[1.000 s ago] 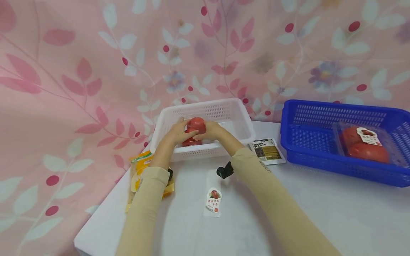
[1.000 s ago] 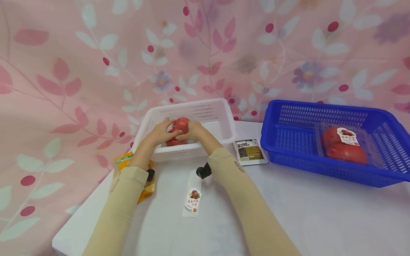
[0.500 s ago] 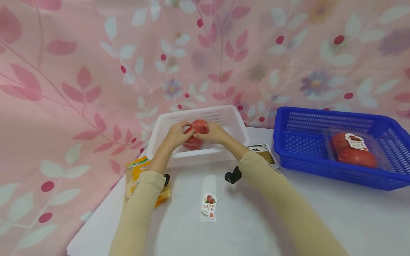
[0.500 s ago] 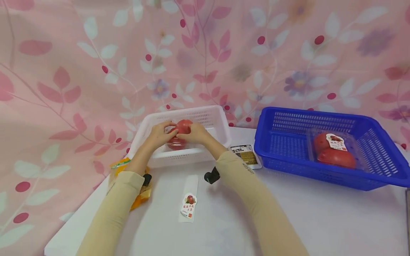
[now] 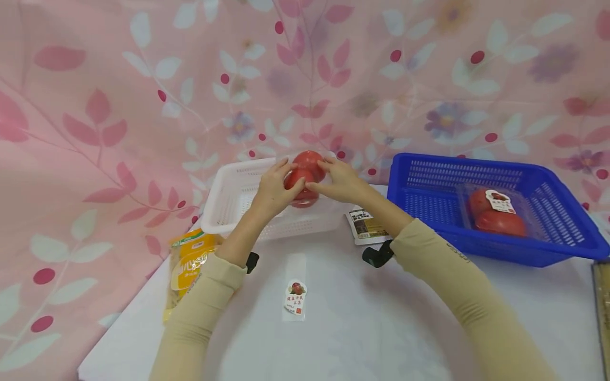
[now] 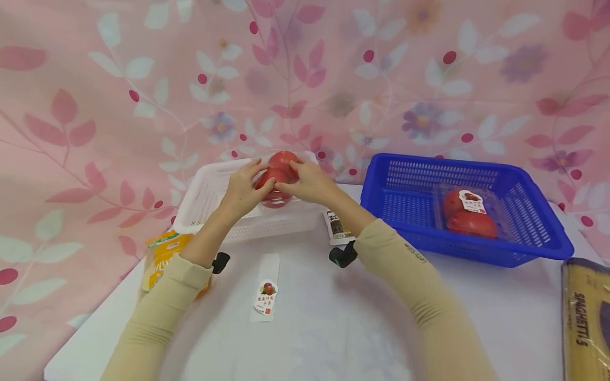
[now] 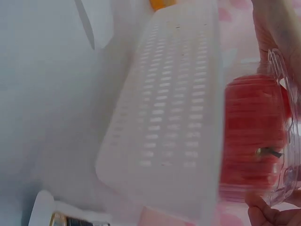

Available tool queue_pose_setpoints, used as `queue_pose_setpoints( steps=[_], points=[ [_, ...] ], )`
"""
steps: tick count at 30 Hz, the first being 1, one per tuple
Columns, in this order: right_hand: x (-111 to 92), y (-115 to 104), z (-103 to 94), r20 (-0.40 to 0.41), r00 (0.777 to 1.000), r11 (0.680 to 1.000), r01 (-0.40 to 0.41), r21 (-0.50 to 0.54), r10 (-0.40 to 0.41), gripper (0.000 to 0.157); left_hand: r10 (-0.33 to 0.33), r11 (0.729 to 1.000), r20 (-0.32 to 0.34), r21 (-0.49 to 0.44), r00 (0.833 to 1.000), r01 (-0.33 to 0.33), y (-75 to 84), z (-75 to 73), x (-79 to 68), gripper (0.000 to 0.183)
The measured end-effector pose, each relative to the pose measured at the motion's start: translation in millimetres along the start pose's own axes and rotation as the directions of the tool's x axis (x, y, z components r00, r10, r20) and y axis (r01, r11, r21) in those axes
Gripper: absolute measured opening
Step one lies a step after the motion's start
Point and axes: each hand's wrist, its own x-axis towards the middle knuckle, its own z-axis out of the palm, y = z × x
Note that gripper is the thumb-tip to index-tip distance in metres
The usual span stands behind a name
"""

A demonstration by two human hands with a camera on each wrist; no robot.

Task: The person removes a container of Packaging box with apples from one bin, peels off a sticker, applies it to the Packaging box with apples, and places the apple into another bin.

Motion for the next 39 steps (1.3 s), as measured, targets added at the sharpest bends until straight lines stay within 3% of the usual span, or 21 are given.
queue_pose_setpoints(
  steps=[8,14,19,24,26,30,34,37,39],
  points=[
    [-63.0,-2.9,-45.9,-0.093,0.996,1.0,-0.011,-0.023,0.009,0.073,0.15,0.988,-0.002,-0.02,0.989,-0.15,61.0,5.6,-9.8,0.044],
    [-117.3,-0.3,-58.9,-0.074,0.997,0.997,-0.04,-0.066,0.035,0.073,0.271,0.961,0.066,-0.073,0.96,-0.266,91.3,10.7,-38.2,0.047],
    [-166.6,-3.0,-56.3,-0.026,0.999,0.997,-0.032,-0.075,0.03,0.072,0.386,0.921,0.113,-0.098,0.916,-0.376,102.9,13.0,-78.7,0.051],
    [-211.6,-9.9,-54.5,-0.02,1.0,0.996,0.003,-0.094,-0.005,0.07,0.512,0.856,0.087,-0.135,0.855,-0.499,112.3,20.5,-110.1,0.055],
    [-222.0,-11.8,-52.4,-0.014,1.0,0.996,0.014,-0.091,-0.015,0.07,0.54,0.837,0.073,-0.144,0.838,-0.527,112.7,22.9,-118.7,0.055],
    [-238.6,-12.1,-44.3,0.044,0.999,0.999,0.017,-0.036,-0.016,0.068,0.558,0.825,0.114,-0.185,0.822,-0.534,111.3,26.0,-136.3,0.054],
    [-249.2,-8.8,-30.6,0.14,0.99,1.0,-0.019,0.021,0.016,0.069,0.519,0.852,0.26,-0.236,0.814,-0.467,106.9,27.5,-152.3,0.055],
    [-255.0,-6.3,-19.5,0.197,0.98,0.999,-0.045,0.031,0.038,0.071,0.49,0.871,0.365,-0.245,0.791,-0.426,103.0,28.0,-159.5,0.056],
    [-258.7,-4.8,-13.0,0.195,0.98,1.0,-0.029,0.008,0.027,0.07,0.505,0.863,0.394,-0.253,0.768,-0.437,100.6,28.9,-161.8,0.055]
  ],
)
